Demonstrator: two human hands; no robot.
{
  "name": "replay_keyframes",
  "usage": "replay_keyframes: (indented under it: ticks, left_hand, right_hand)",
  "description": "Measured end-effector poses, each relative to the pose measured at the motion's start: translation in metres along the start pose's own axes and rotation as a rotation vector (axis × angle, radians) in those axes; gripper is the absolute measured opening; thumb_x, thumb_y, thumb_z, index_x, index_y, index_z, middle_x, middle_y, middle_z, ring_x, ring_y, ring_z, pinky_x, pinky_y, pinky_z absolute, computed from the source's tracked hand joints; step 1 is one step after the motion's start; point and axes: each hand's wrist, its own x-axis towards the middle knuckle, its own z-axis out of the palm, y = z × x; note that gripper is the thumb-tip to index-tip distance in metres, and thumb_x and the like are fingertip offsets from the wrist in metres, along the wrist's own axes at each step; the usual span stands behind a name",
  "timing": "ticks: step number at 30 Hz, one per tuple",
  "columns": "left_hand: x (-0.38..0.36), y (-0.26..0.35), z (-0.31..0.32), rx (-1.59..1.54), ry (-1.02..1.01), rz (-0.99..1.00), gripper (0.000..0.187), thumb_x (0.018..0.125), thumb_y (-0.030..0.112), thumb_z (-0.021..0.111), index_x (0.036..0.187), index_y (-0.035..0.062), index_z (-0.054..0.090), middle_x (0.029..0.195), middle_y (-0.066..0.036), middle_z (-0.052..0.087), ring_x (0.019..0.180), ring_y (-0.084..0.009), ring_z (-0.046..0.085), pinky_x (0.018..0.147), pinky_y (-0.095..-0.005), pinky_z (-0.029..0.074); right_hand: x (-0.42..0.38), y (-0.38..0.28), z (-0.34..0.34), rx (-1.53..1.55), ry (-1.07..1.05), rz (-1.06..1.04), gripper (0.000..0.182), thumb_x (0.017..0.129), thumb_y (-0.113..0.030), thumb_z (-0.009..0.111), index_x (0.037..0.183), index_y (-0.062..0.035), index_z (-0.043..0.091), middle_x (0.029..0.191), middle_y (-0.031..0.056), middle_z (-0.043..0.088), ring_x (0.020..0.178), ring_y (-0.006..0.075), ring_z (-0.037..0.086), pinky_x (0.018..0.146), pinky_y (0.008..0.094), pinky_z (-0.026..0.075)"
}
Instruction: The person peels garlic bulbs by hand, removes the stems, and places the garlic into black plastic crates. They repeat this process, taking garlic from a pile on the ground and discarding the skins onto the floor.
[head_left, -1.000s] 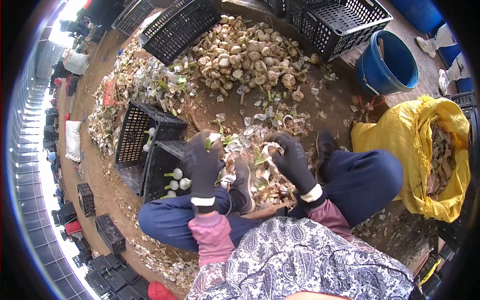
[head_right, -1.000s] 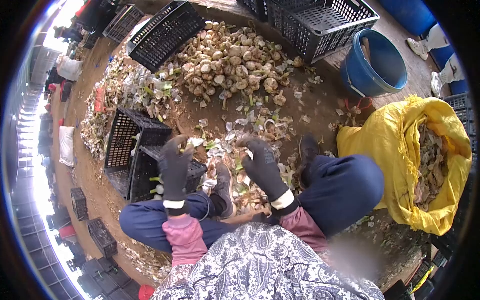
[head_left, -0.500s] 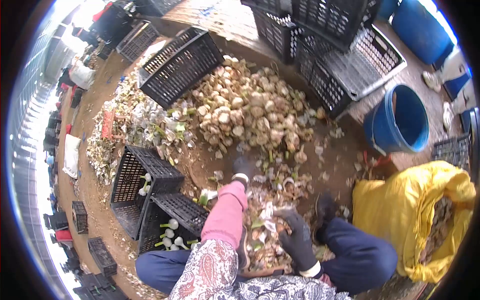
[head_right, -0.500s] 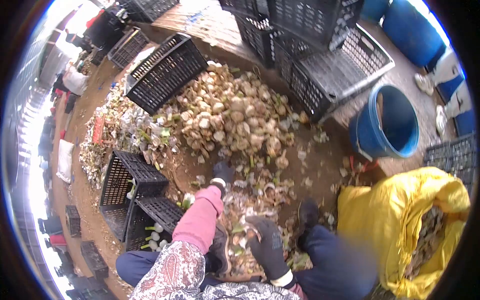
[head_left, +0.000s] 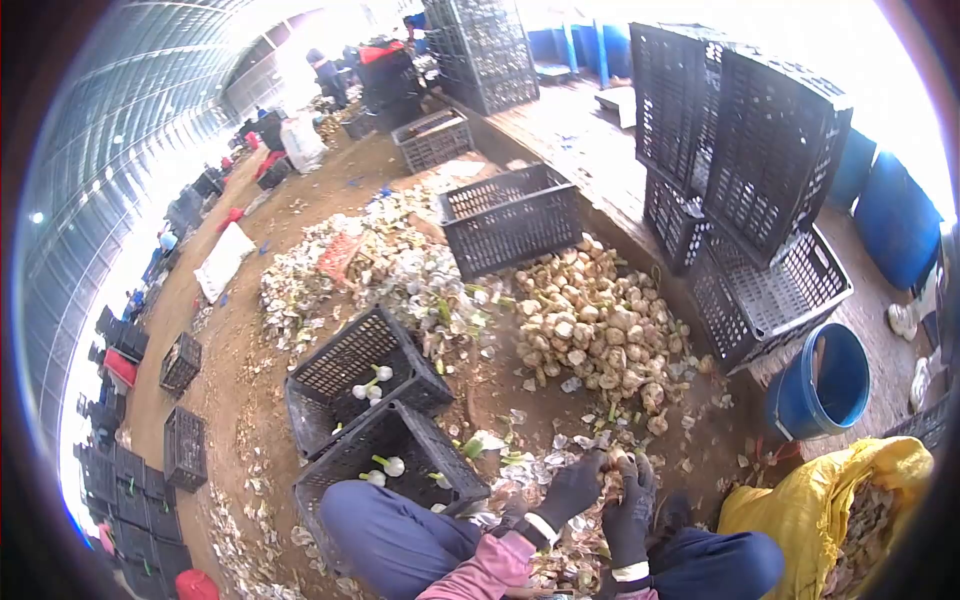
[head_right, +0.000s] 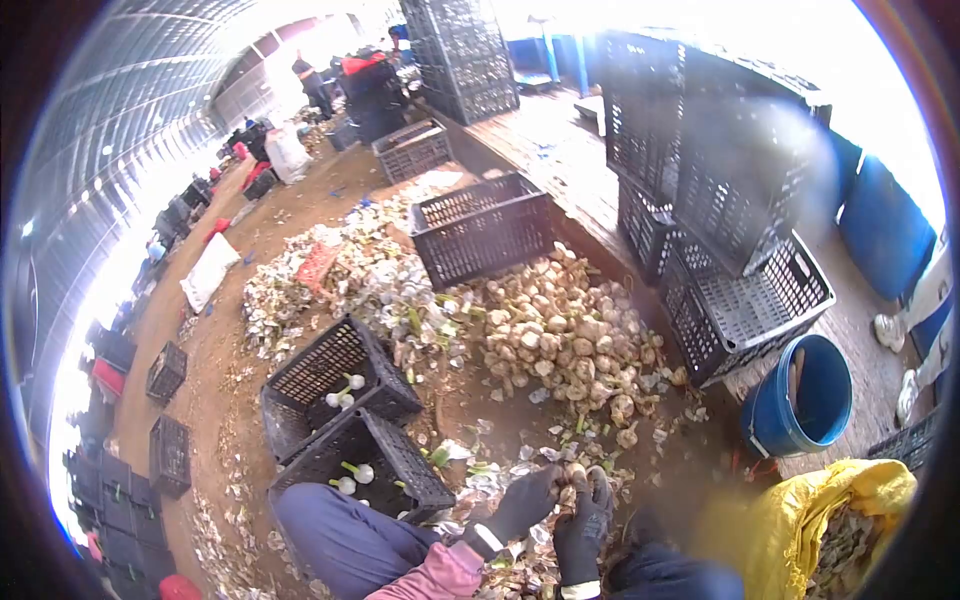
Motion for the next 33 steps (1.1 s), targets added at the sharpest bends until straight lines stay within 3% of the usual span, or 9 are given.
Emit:
replay_keyframes:
  ticks: [4,8,13,14,15,17,21,26,33]
  left_hand:
    - [-0.046,0.022,-0.035,0.091,0.222,0.239,0.056,0.090,0.023,0.064,0.140,0.0032,0.047,0.110,-0.021,0.067,0.102,-0.0388,0.066,0.088,-0.0478,0.053]
    - [-0.068,0.026,-0.058,0.073,0.187,0.175,0.054,0.089,0.025,0.068,0.135,0.0033,0.052,0.113,-0.019,0.067,0.104,-0.0367,0.066,0.091,-0.0440,0.053]
    - [-0.083,0.066,-0.106,-0.361,0.226,0.049,0.047,0.092,0.026,0.067,0.131,0.0028,0.055,0.112,-0.015,0.070,0.100,-0.0329,0.070,0.088,-0.0441,0.054]
    - [-0.083,0.068,-0.109,-0.478,0.196,-0.022,0.054,0.095,0.026,0.066,0.140,0.0014,0.048,0.126,-0.018,0.064,0.115,-0.0293,0.065,0.097,-0.0388,0.051]
    - [-0.085,0.068,-0.107,-0.306,0.320,0.046,0.056,0.096,0.025,0.065,0.142,0.0009,0.044,0.131,-0.020,0.060,0.120,-0.0278,0.061,0.100,-0.0370,0.049]
    - [-0.083,0.055,-0.089,0.043,0.557,0.180,0.061,0.099,0.025,0.063,0.148,-0.0001,0.037,0.142,-0.022,0.052,0.130,-0.0248,0.054,0.106,-0.0334,0.044]
    - [-0.083,0.021,-0.025,-1.314,-0.046,-0.054,0.066,0.101,0.028,0.061,0.153,-0.0012,0.030,0.145,-0.013,0.047,0.134,-0.0169,0.046,0.110,-0.0308,0.039]
    - [-0.082,0.033,-0.025,-1.292,0.026,-0.100,0.064,0.090,-0.002,0.057,0.150,-0.0014,0.037,0.142,-0.009,0.051,0.127,-0.0147,0.050,0.109,-0.0299,0.039]
    - [-0.080,0.047,-0.033,-0.845,0.233,-0.020,0.060,0.084,-0.002,0.073,0.140,0.0016,0.050,0.130,-0.007,0.059,0.120,-0.0170,0.055,0.102,-0.0308,0.046]
  right_hand:
    - [-0.006,-0.009,0.009,0.214,-0.055,-0.061,0.056,0.070,0.009,0.064,0.124,-0.0075,0.064,0.126,0.0193,0.061,0.123,0.0378,0.056,0.104,0.0422,0.046]
    - [-0.008,-0.021,0.013,0.349,-0.062,-0.208,0.042,0.071,0.014,0.061,0.110,-0.0024,0.066,0.111,0.0145,0.065,0.110,0.0333,0.061,0.095,0.0389,0.049]
    - [-0.015,0.018,0.028,0.795,-0.115,0.129,0.020,0.086,-0.003,0.066,0.106,0.0002,0.066,0.104,0.0092,0.067,0.099,0.0209,0.063,0.089,0.0332,0.051]
    - [-0.017,0.019,0.022,0.959,-0.178,0.278,0.020,0.088,-0.007,0.066,0.106,0.0006,0.066,0.105,0.0085,0.067,0.101,0.0203,0.062,0.091,0.0332,0.050]
    - [-0.018,0.017,0.016,1.121,-0.244,0.432,0.020,0.090,-0.011,0.067,0.107,0.0011,0.066,0.106,0.0079,0.067,0.103,0.0197,0.062,0.092,0.0332,0.050]
    - [-0.021,0.000,0.014,1.206,-0.249,0.256,0.025,0.098,-0.018,0.062,0.115,-0.0001,0.065,0.106,0.0059,0.068,0.097,0.0159,0.065,0.082,0.0290,0.053]
    - [-0.022,-0.021,-0.003,1.211,-0.305,0.157,0.027,0.103,-0.018,0.057,0.123,-0.0017,0.063,0.102,0.0023,0.068,0.085,0.0099,0.066,0.071,0.0235,0.053]
    - [-0.027,-0.022,-0.012,1.137,-0.262,0.212,0.027,0.101,-0.016,0.058,0.122,-0.0012,0.066,0.101,0.0029,0.071,0.086,0.0111,0.066,0.073,0.0252,0.053]
    - [-0.022,-0.011,-0.007,1.152,-0.191,0.273,0.020,0.092,-0.010,0.068,0.110,-0.0014,0.072,0.099,0.0028,0.072,0.085,0.0108,0.066,0.075,0.0264,0.052]
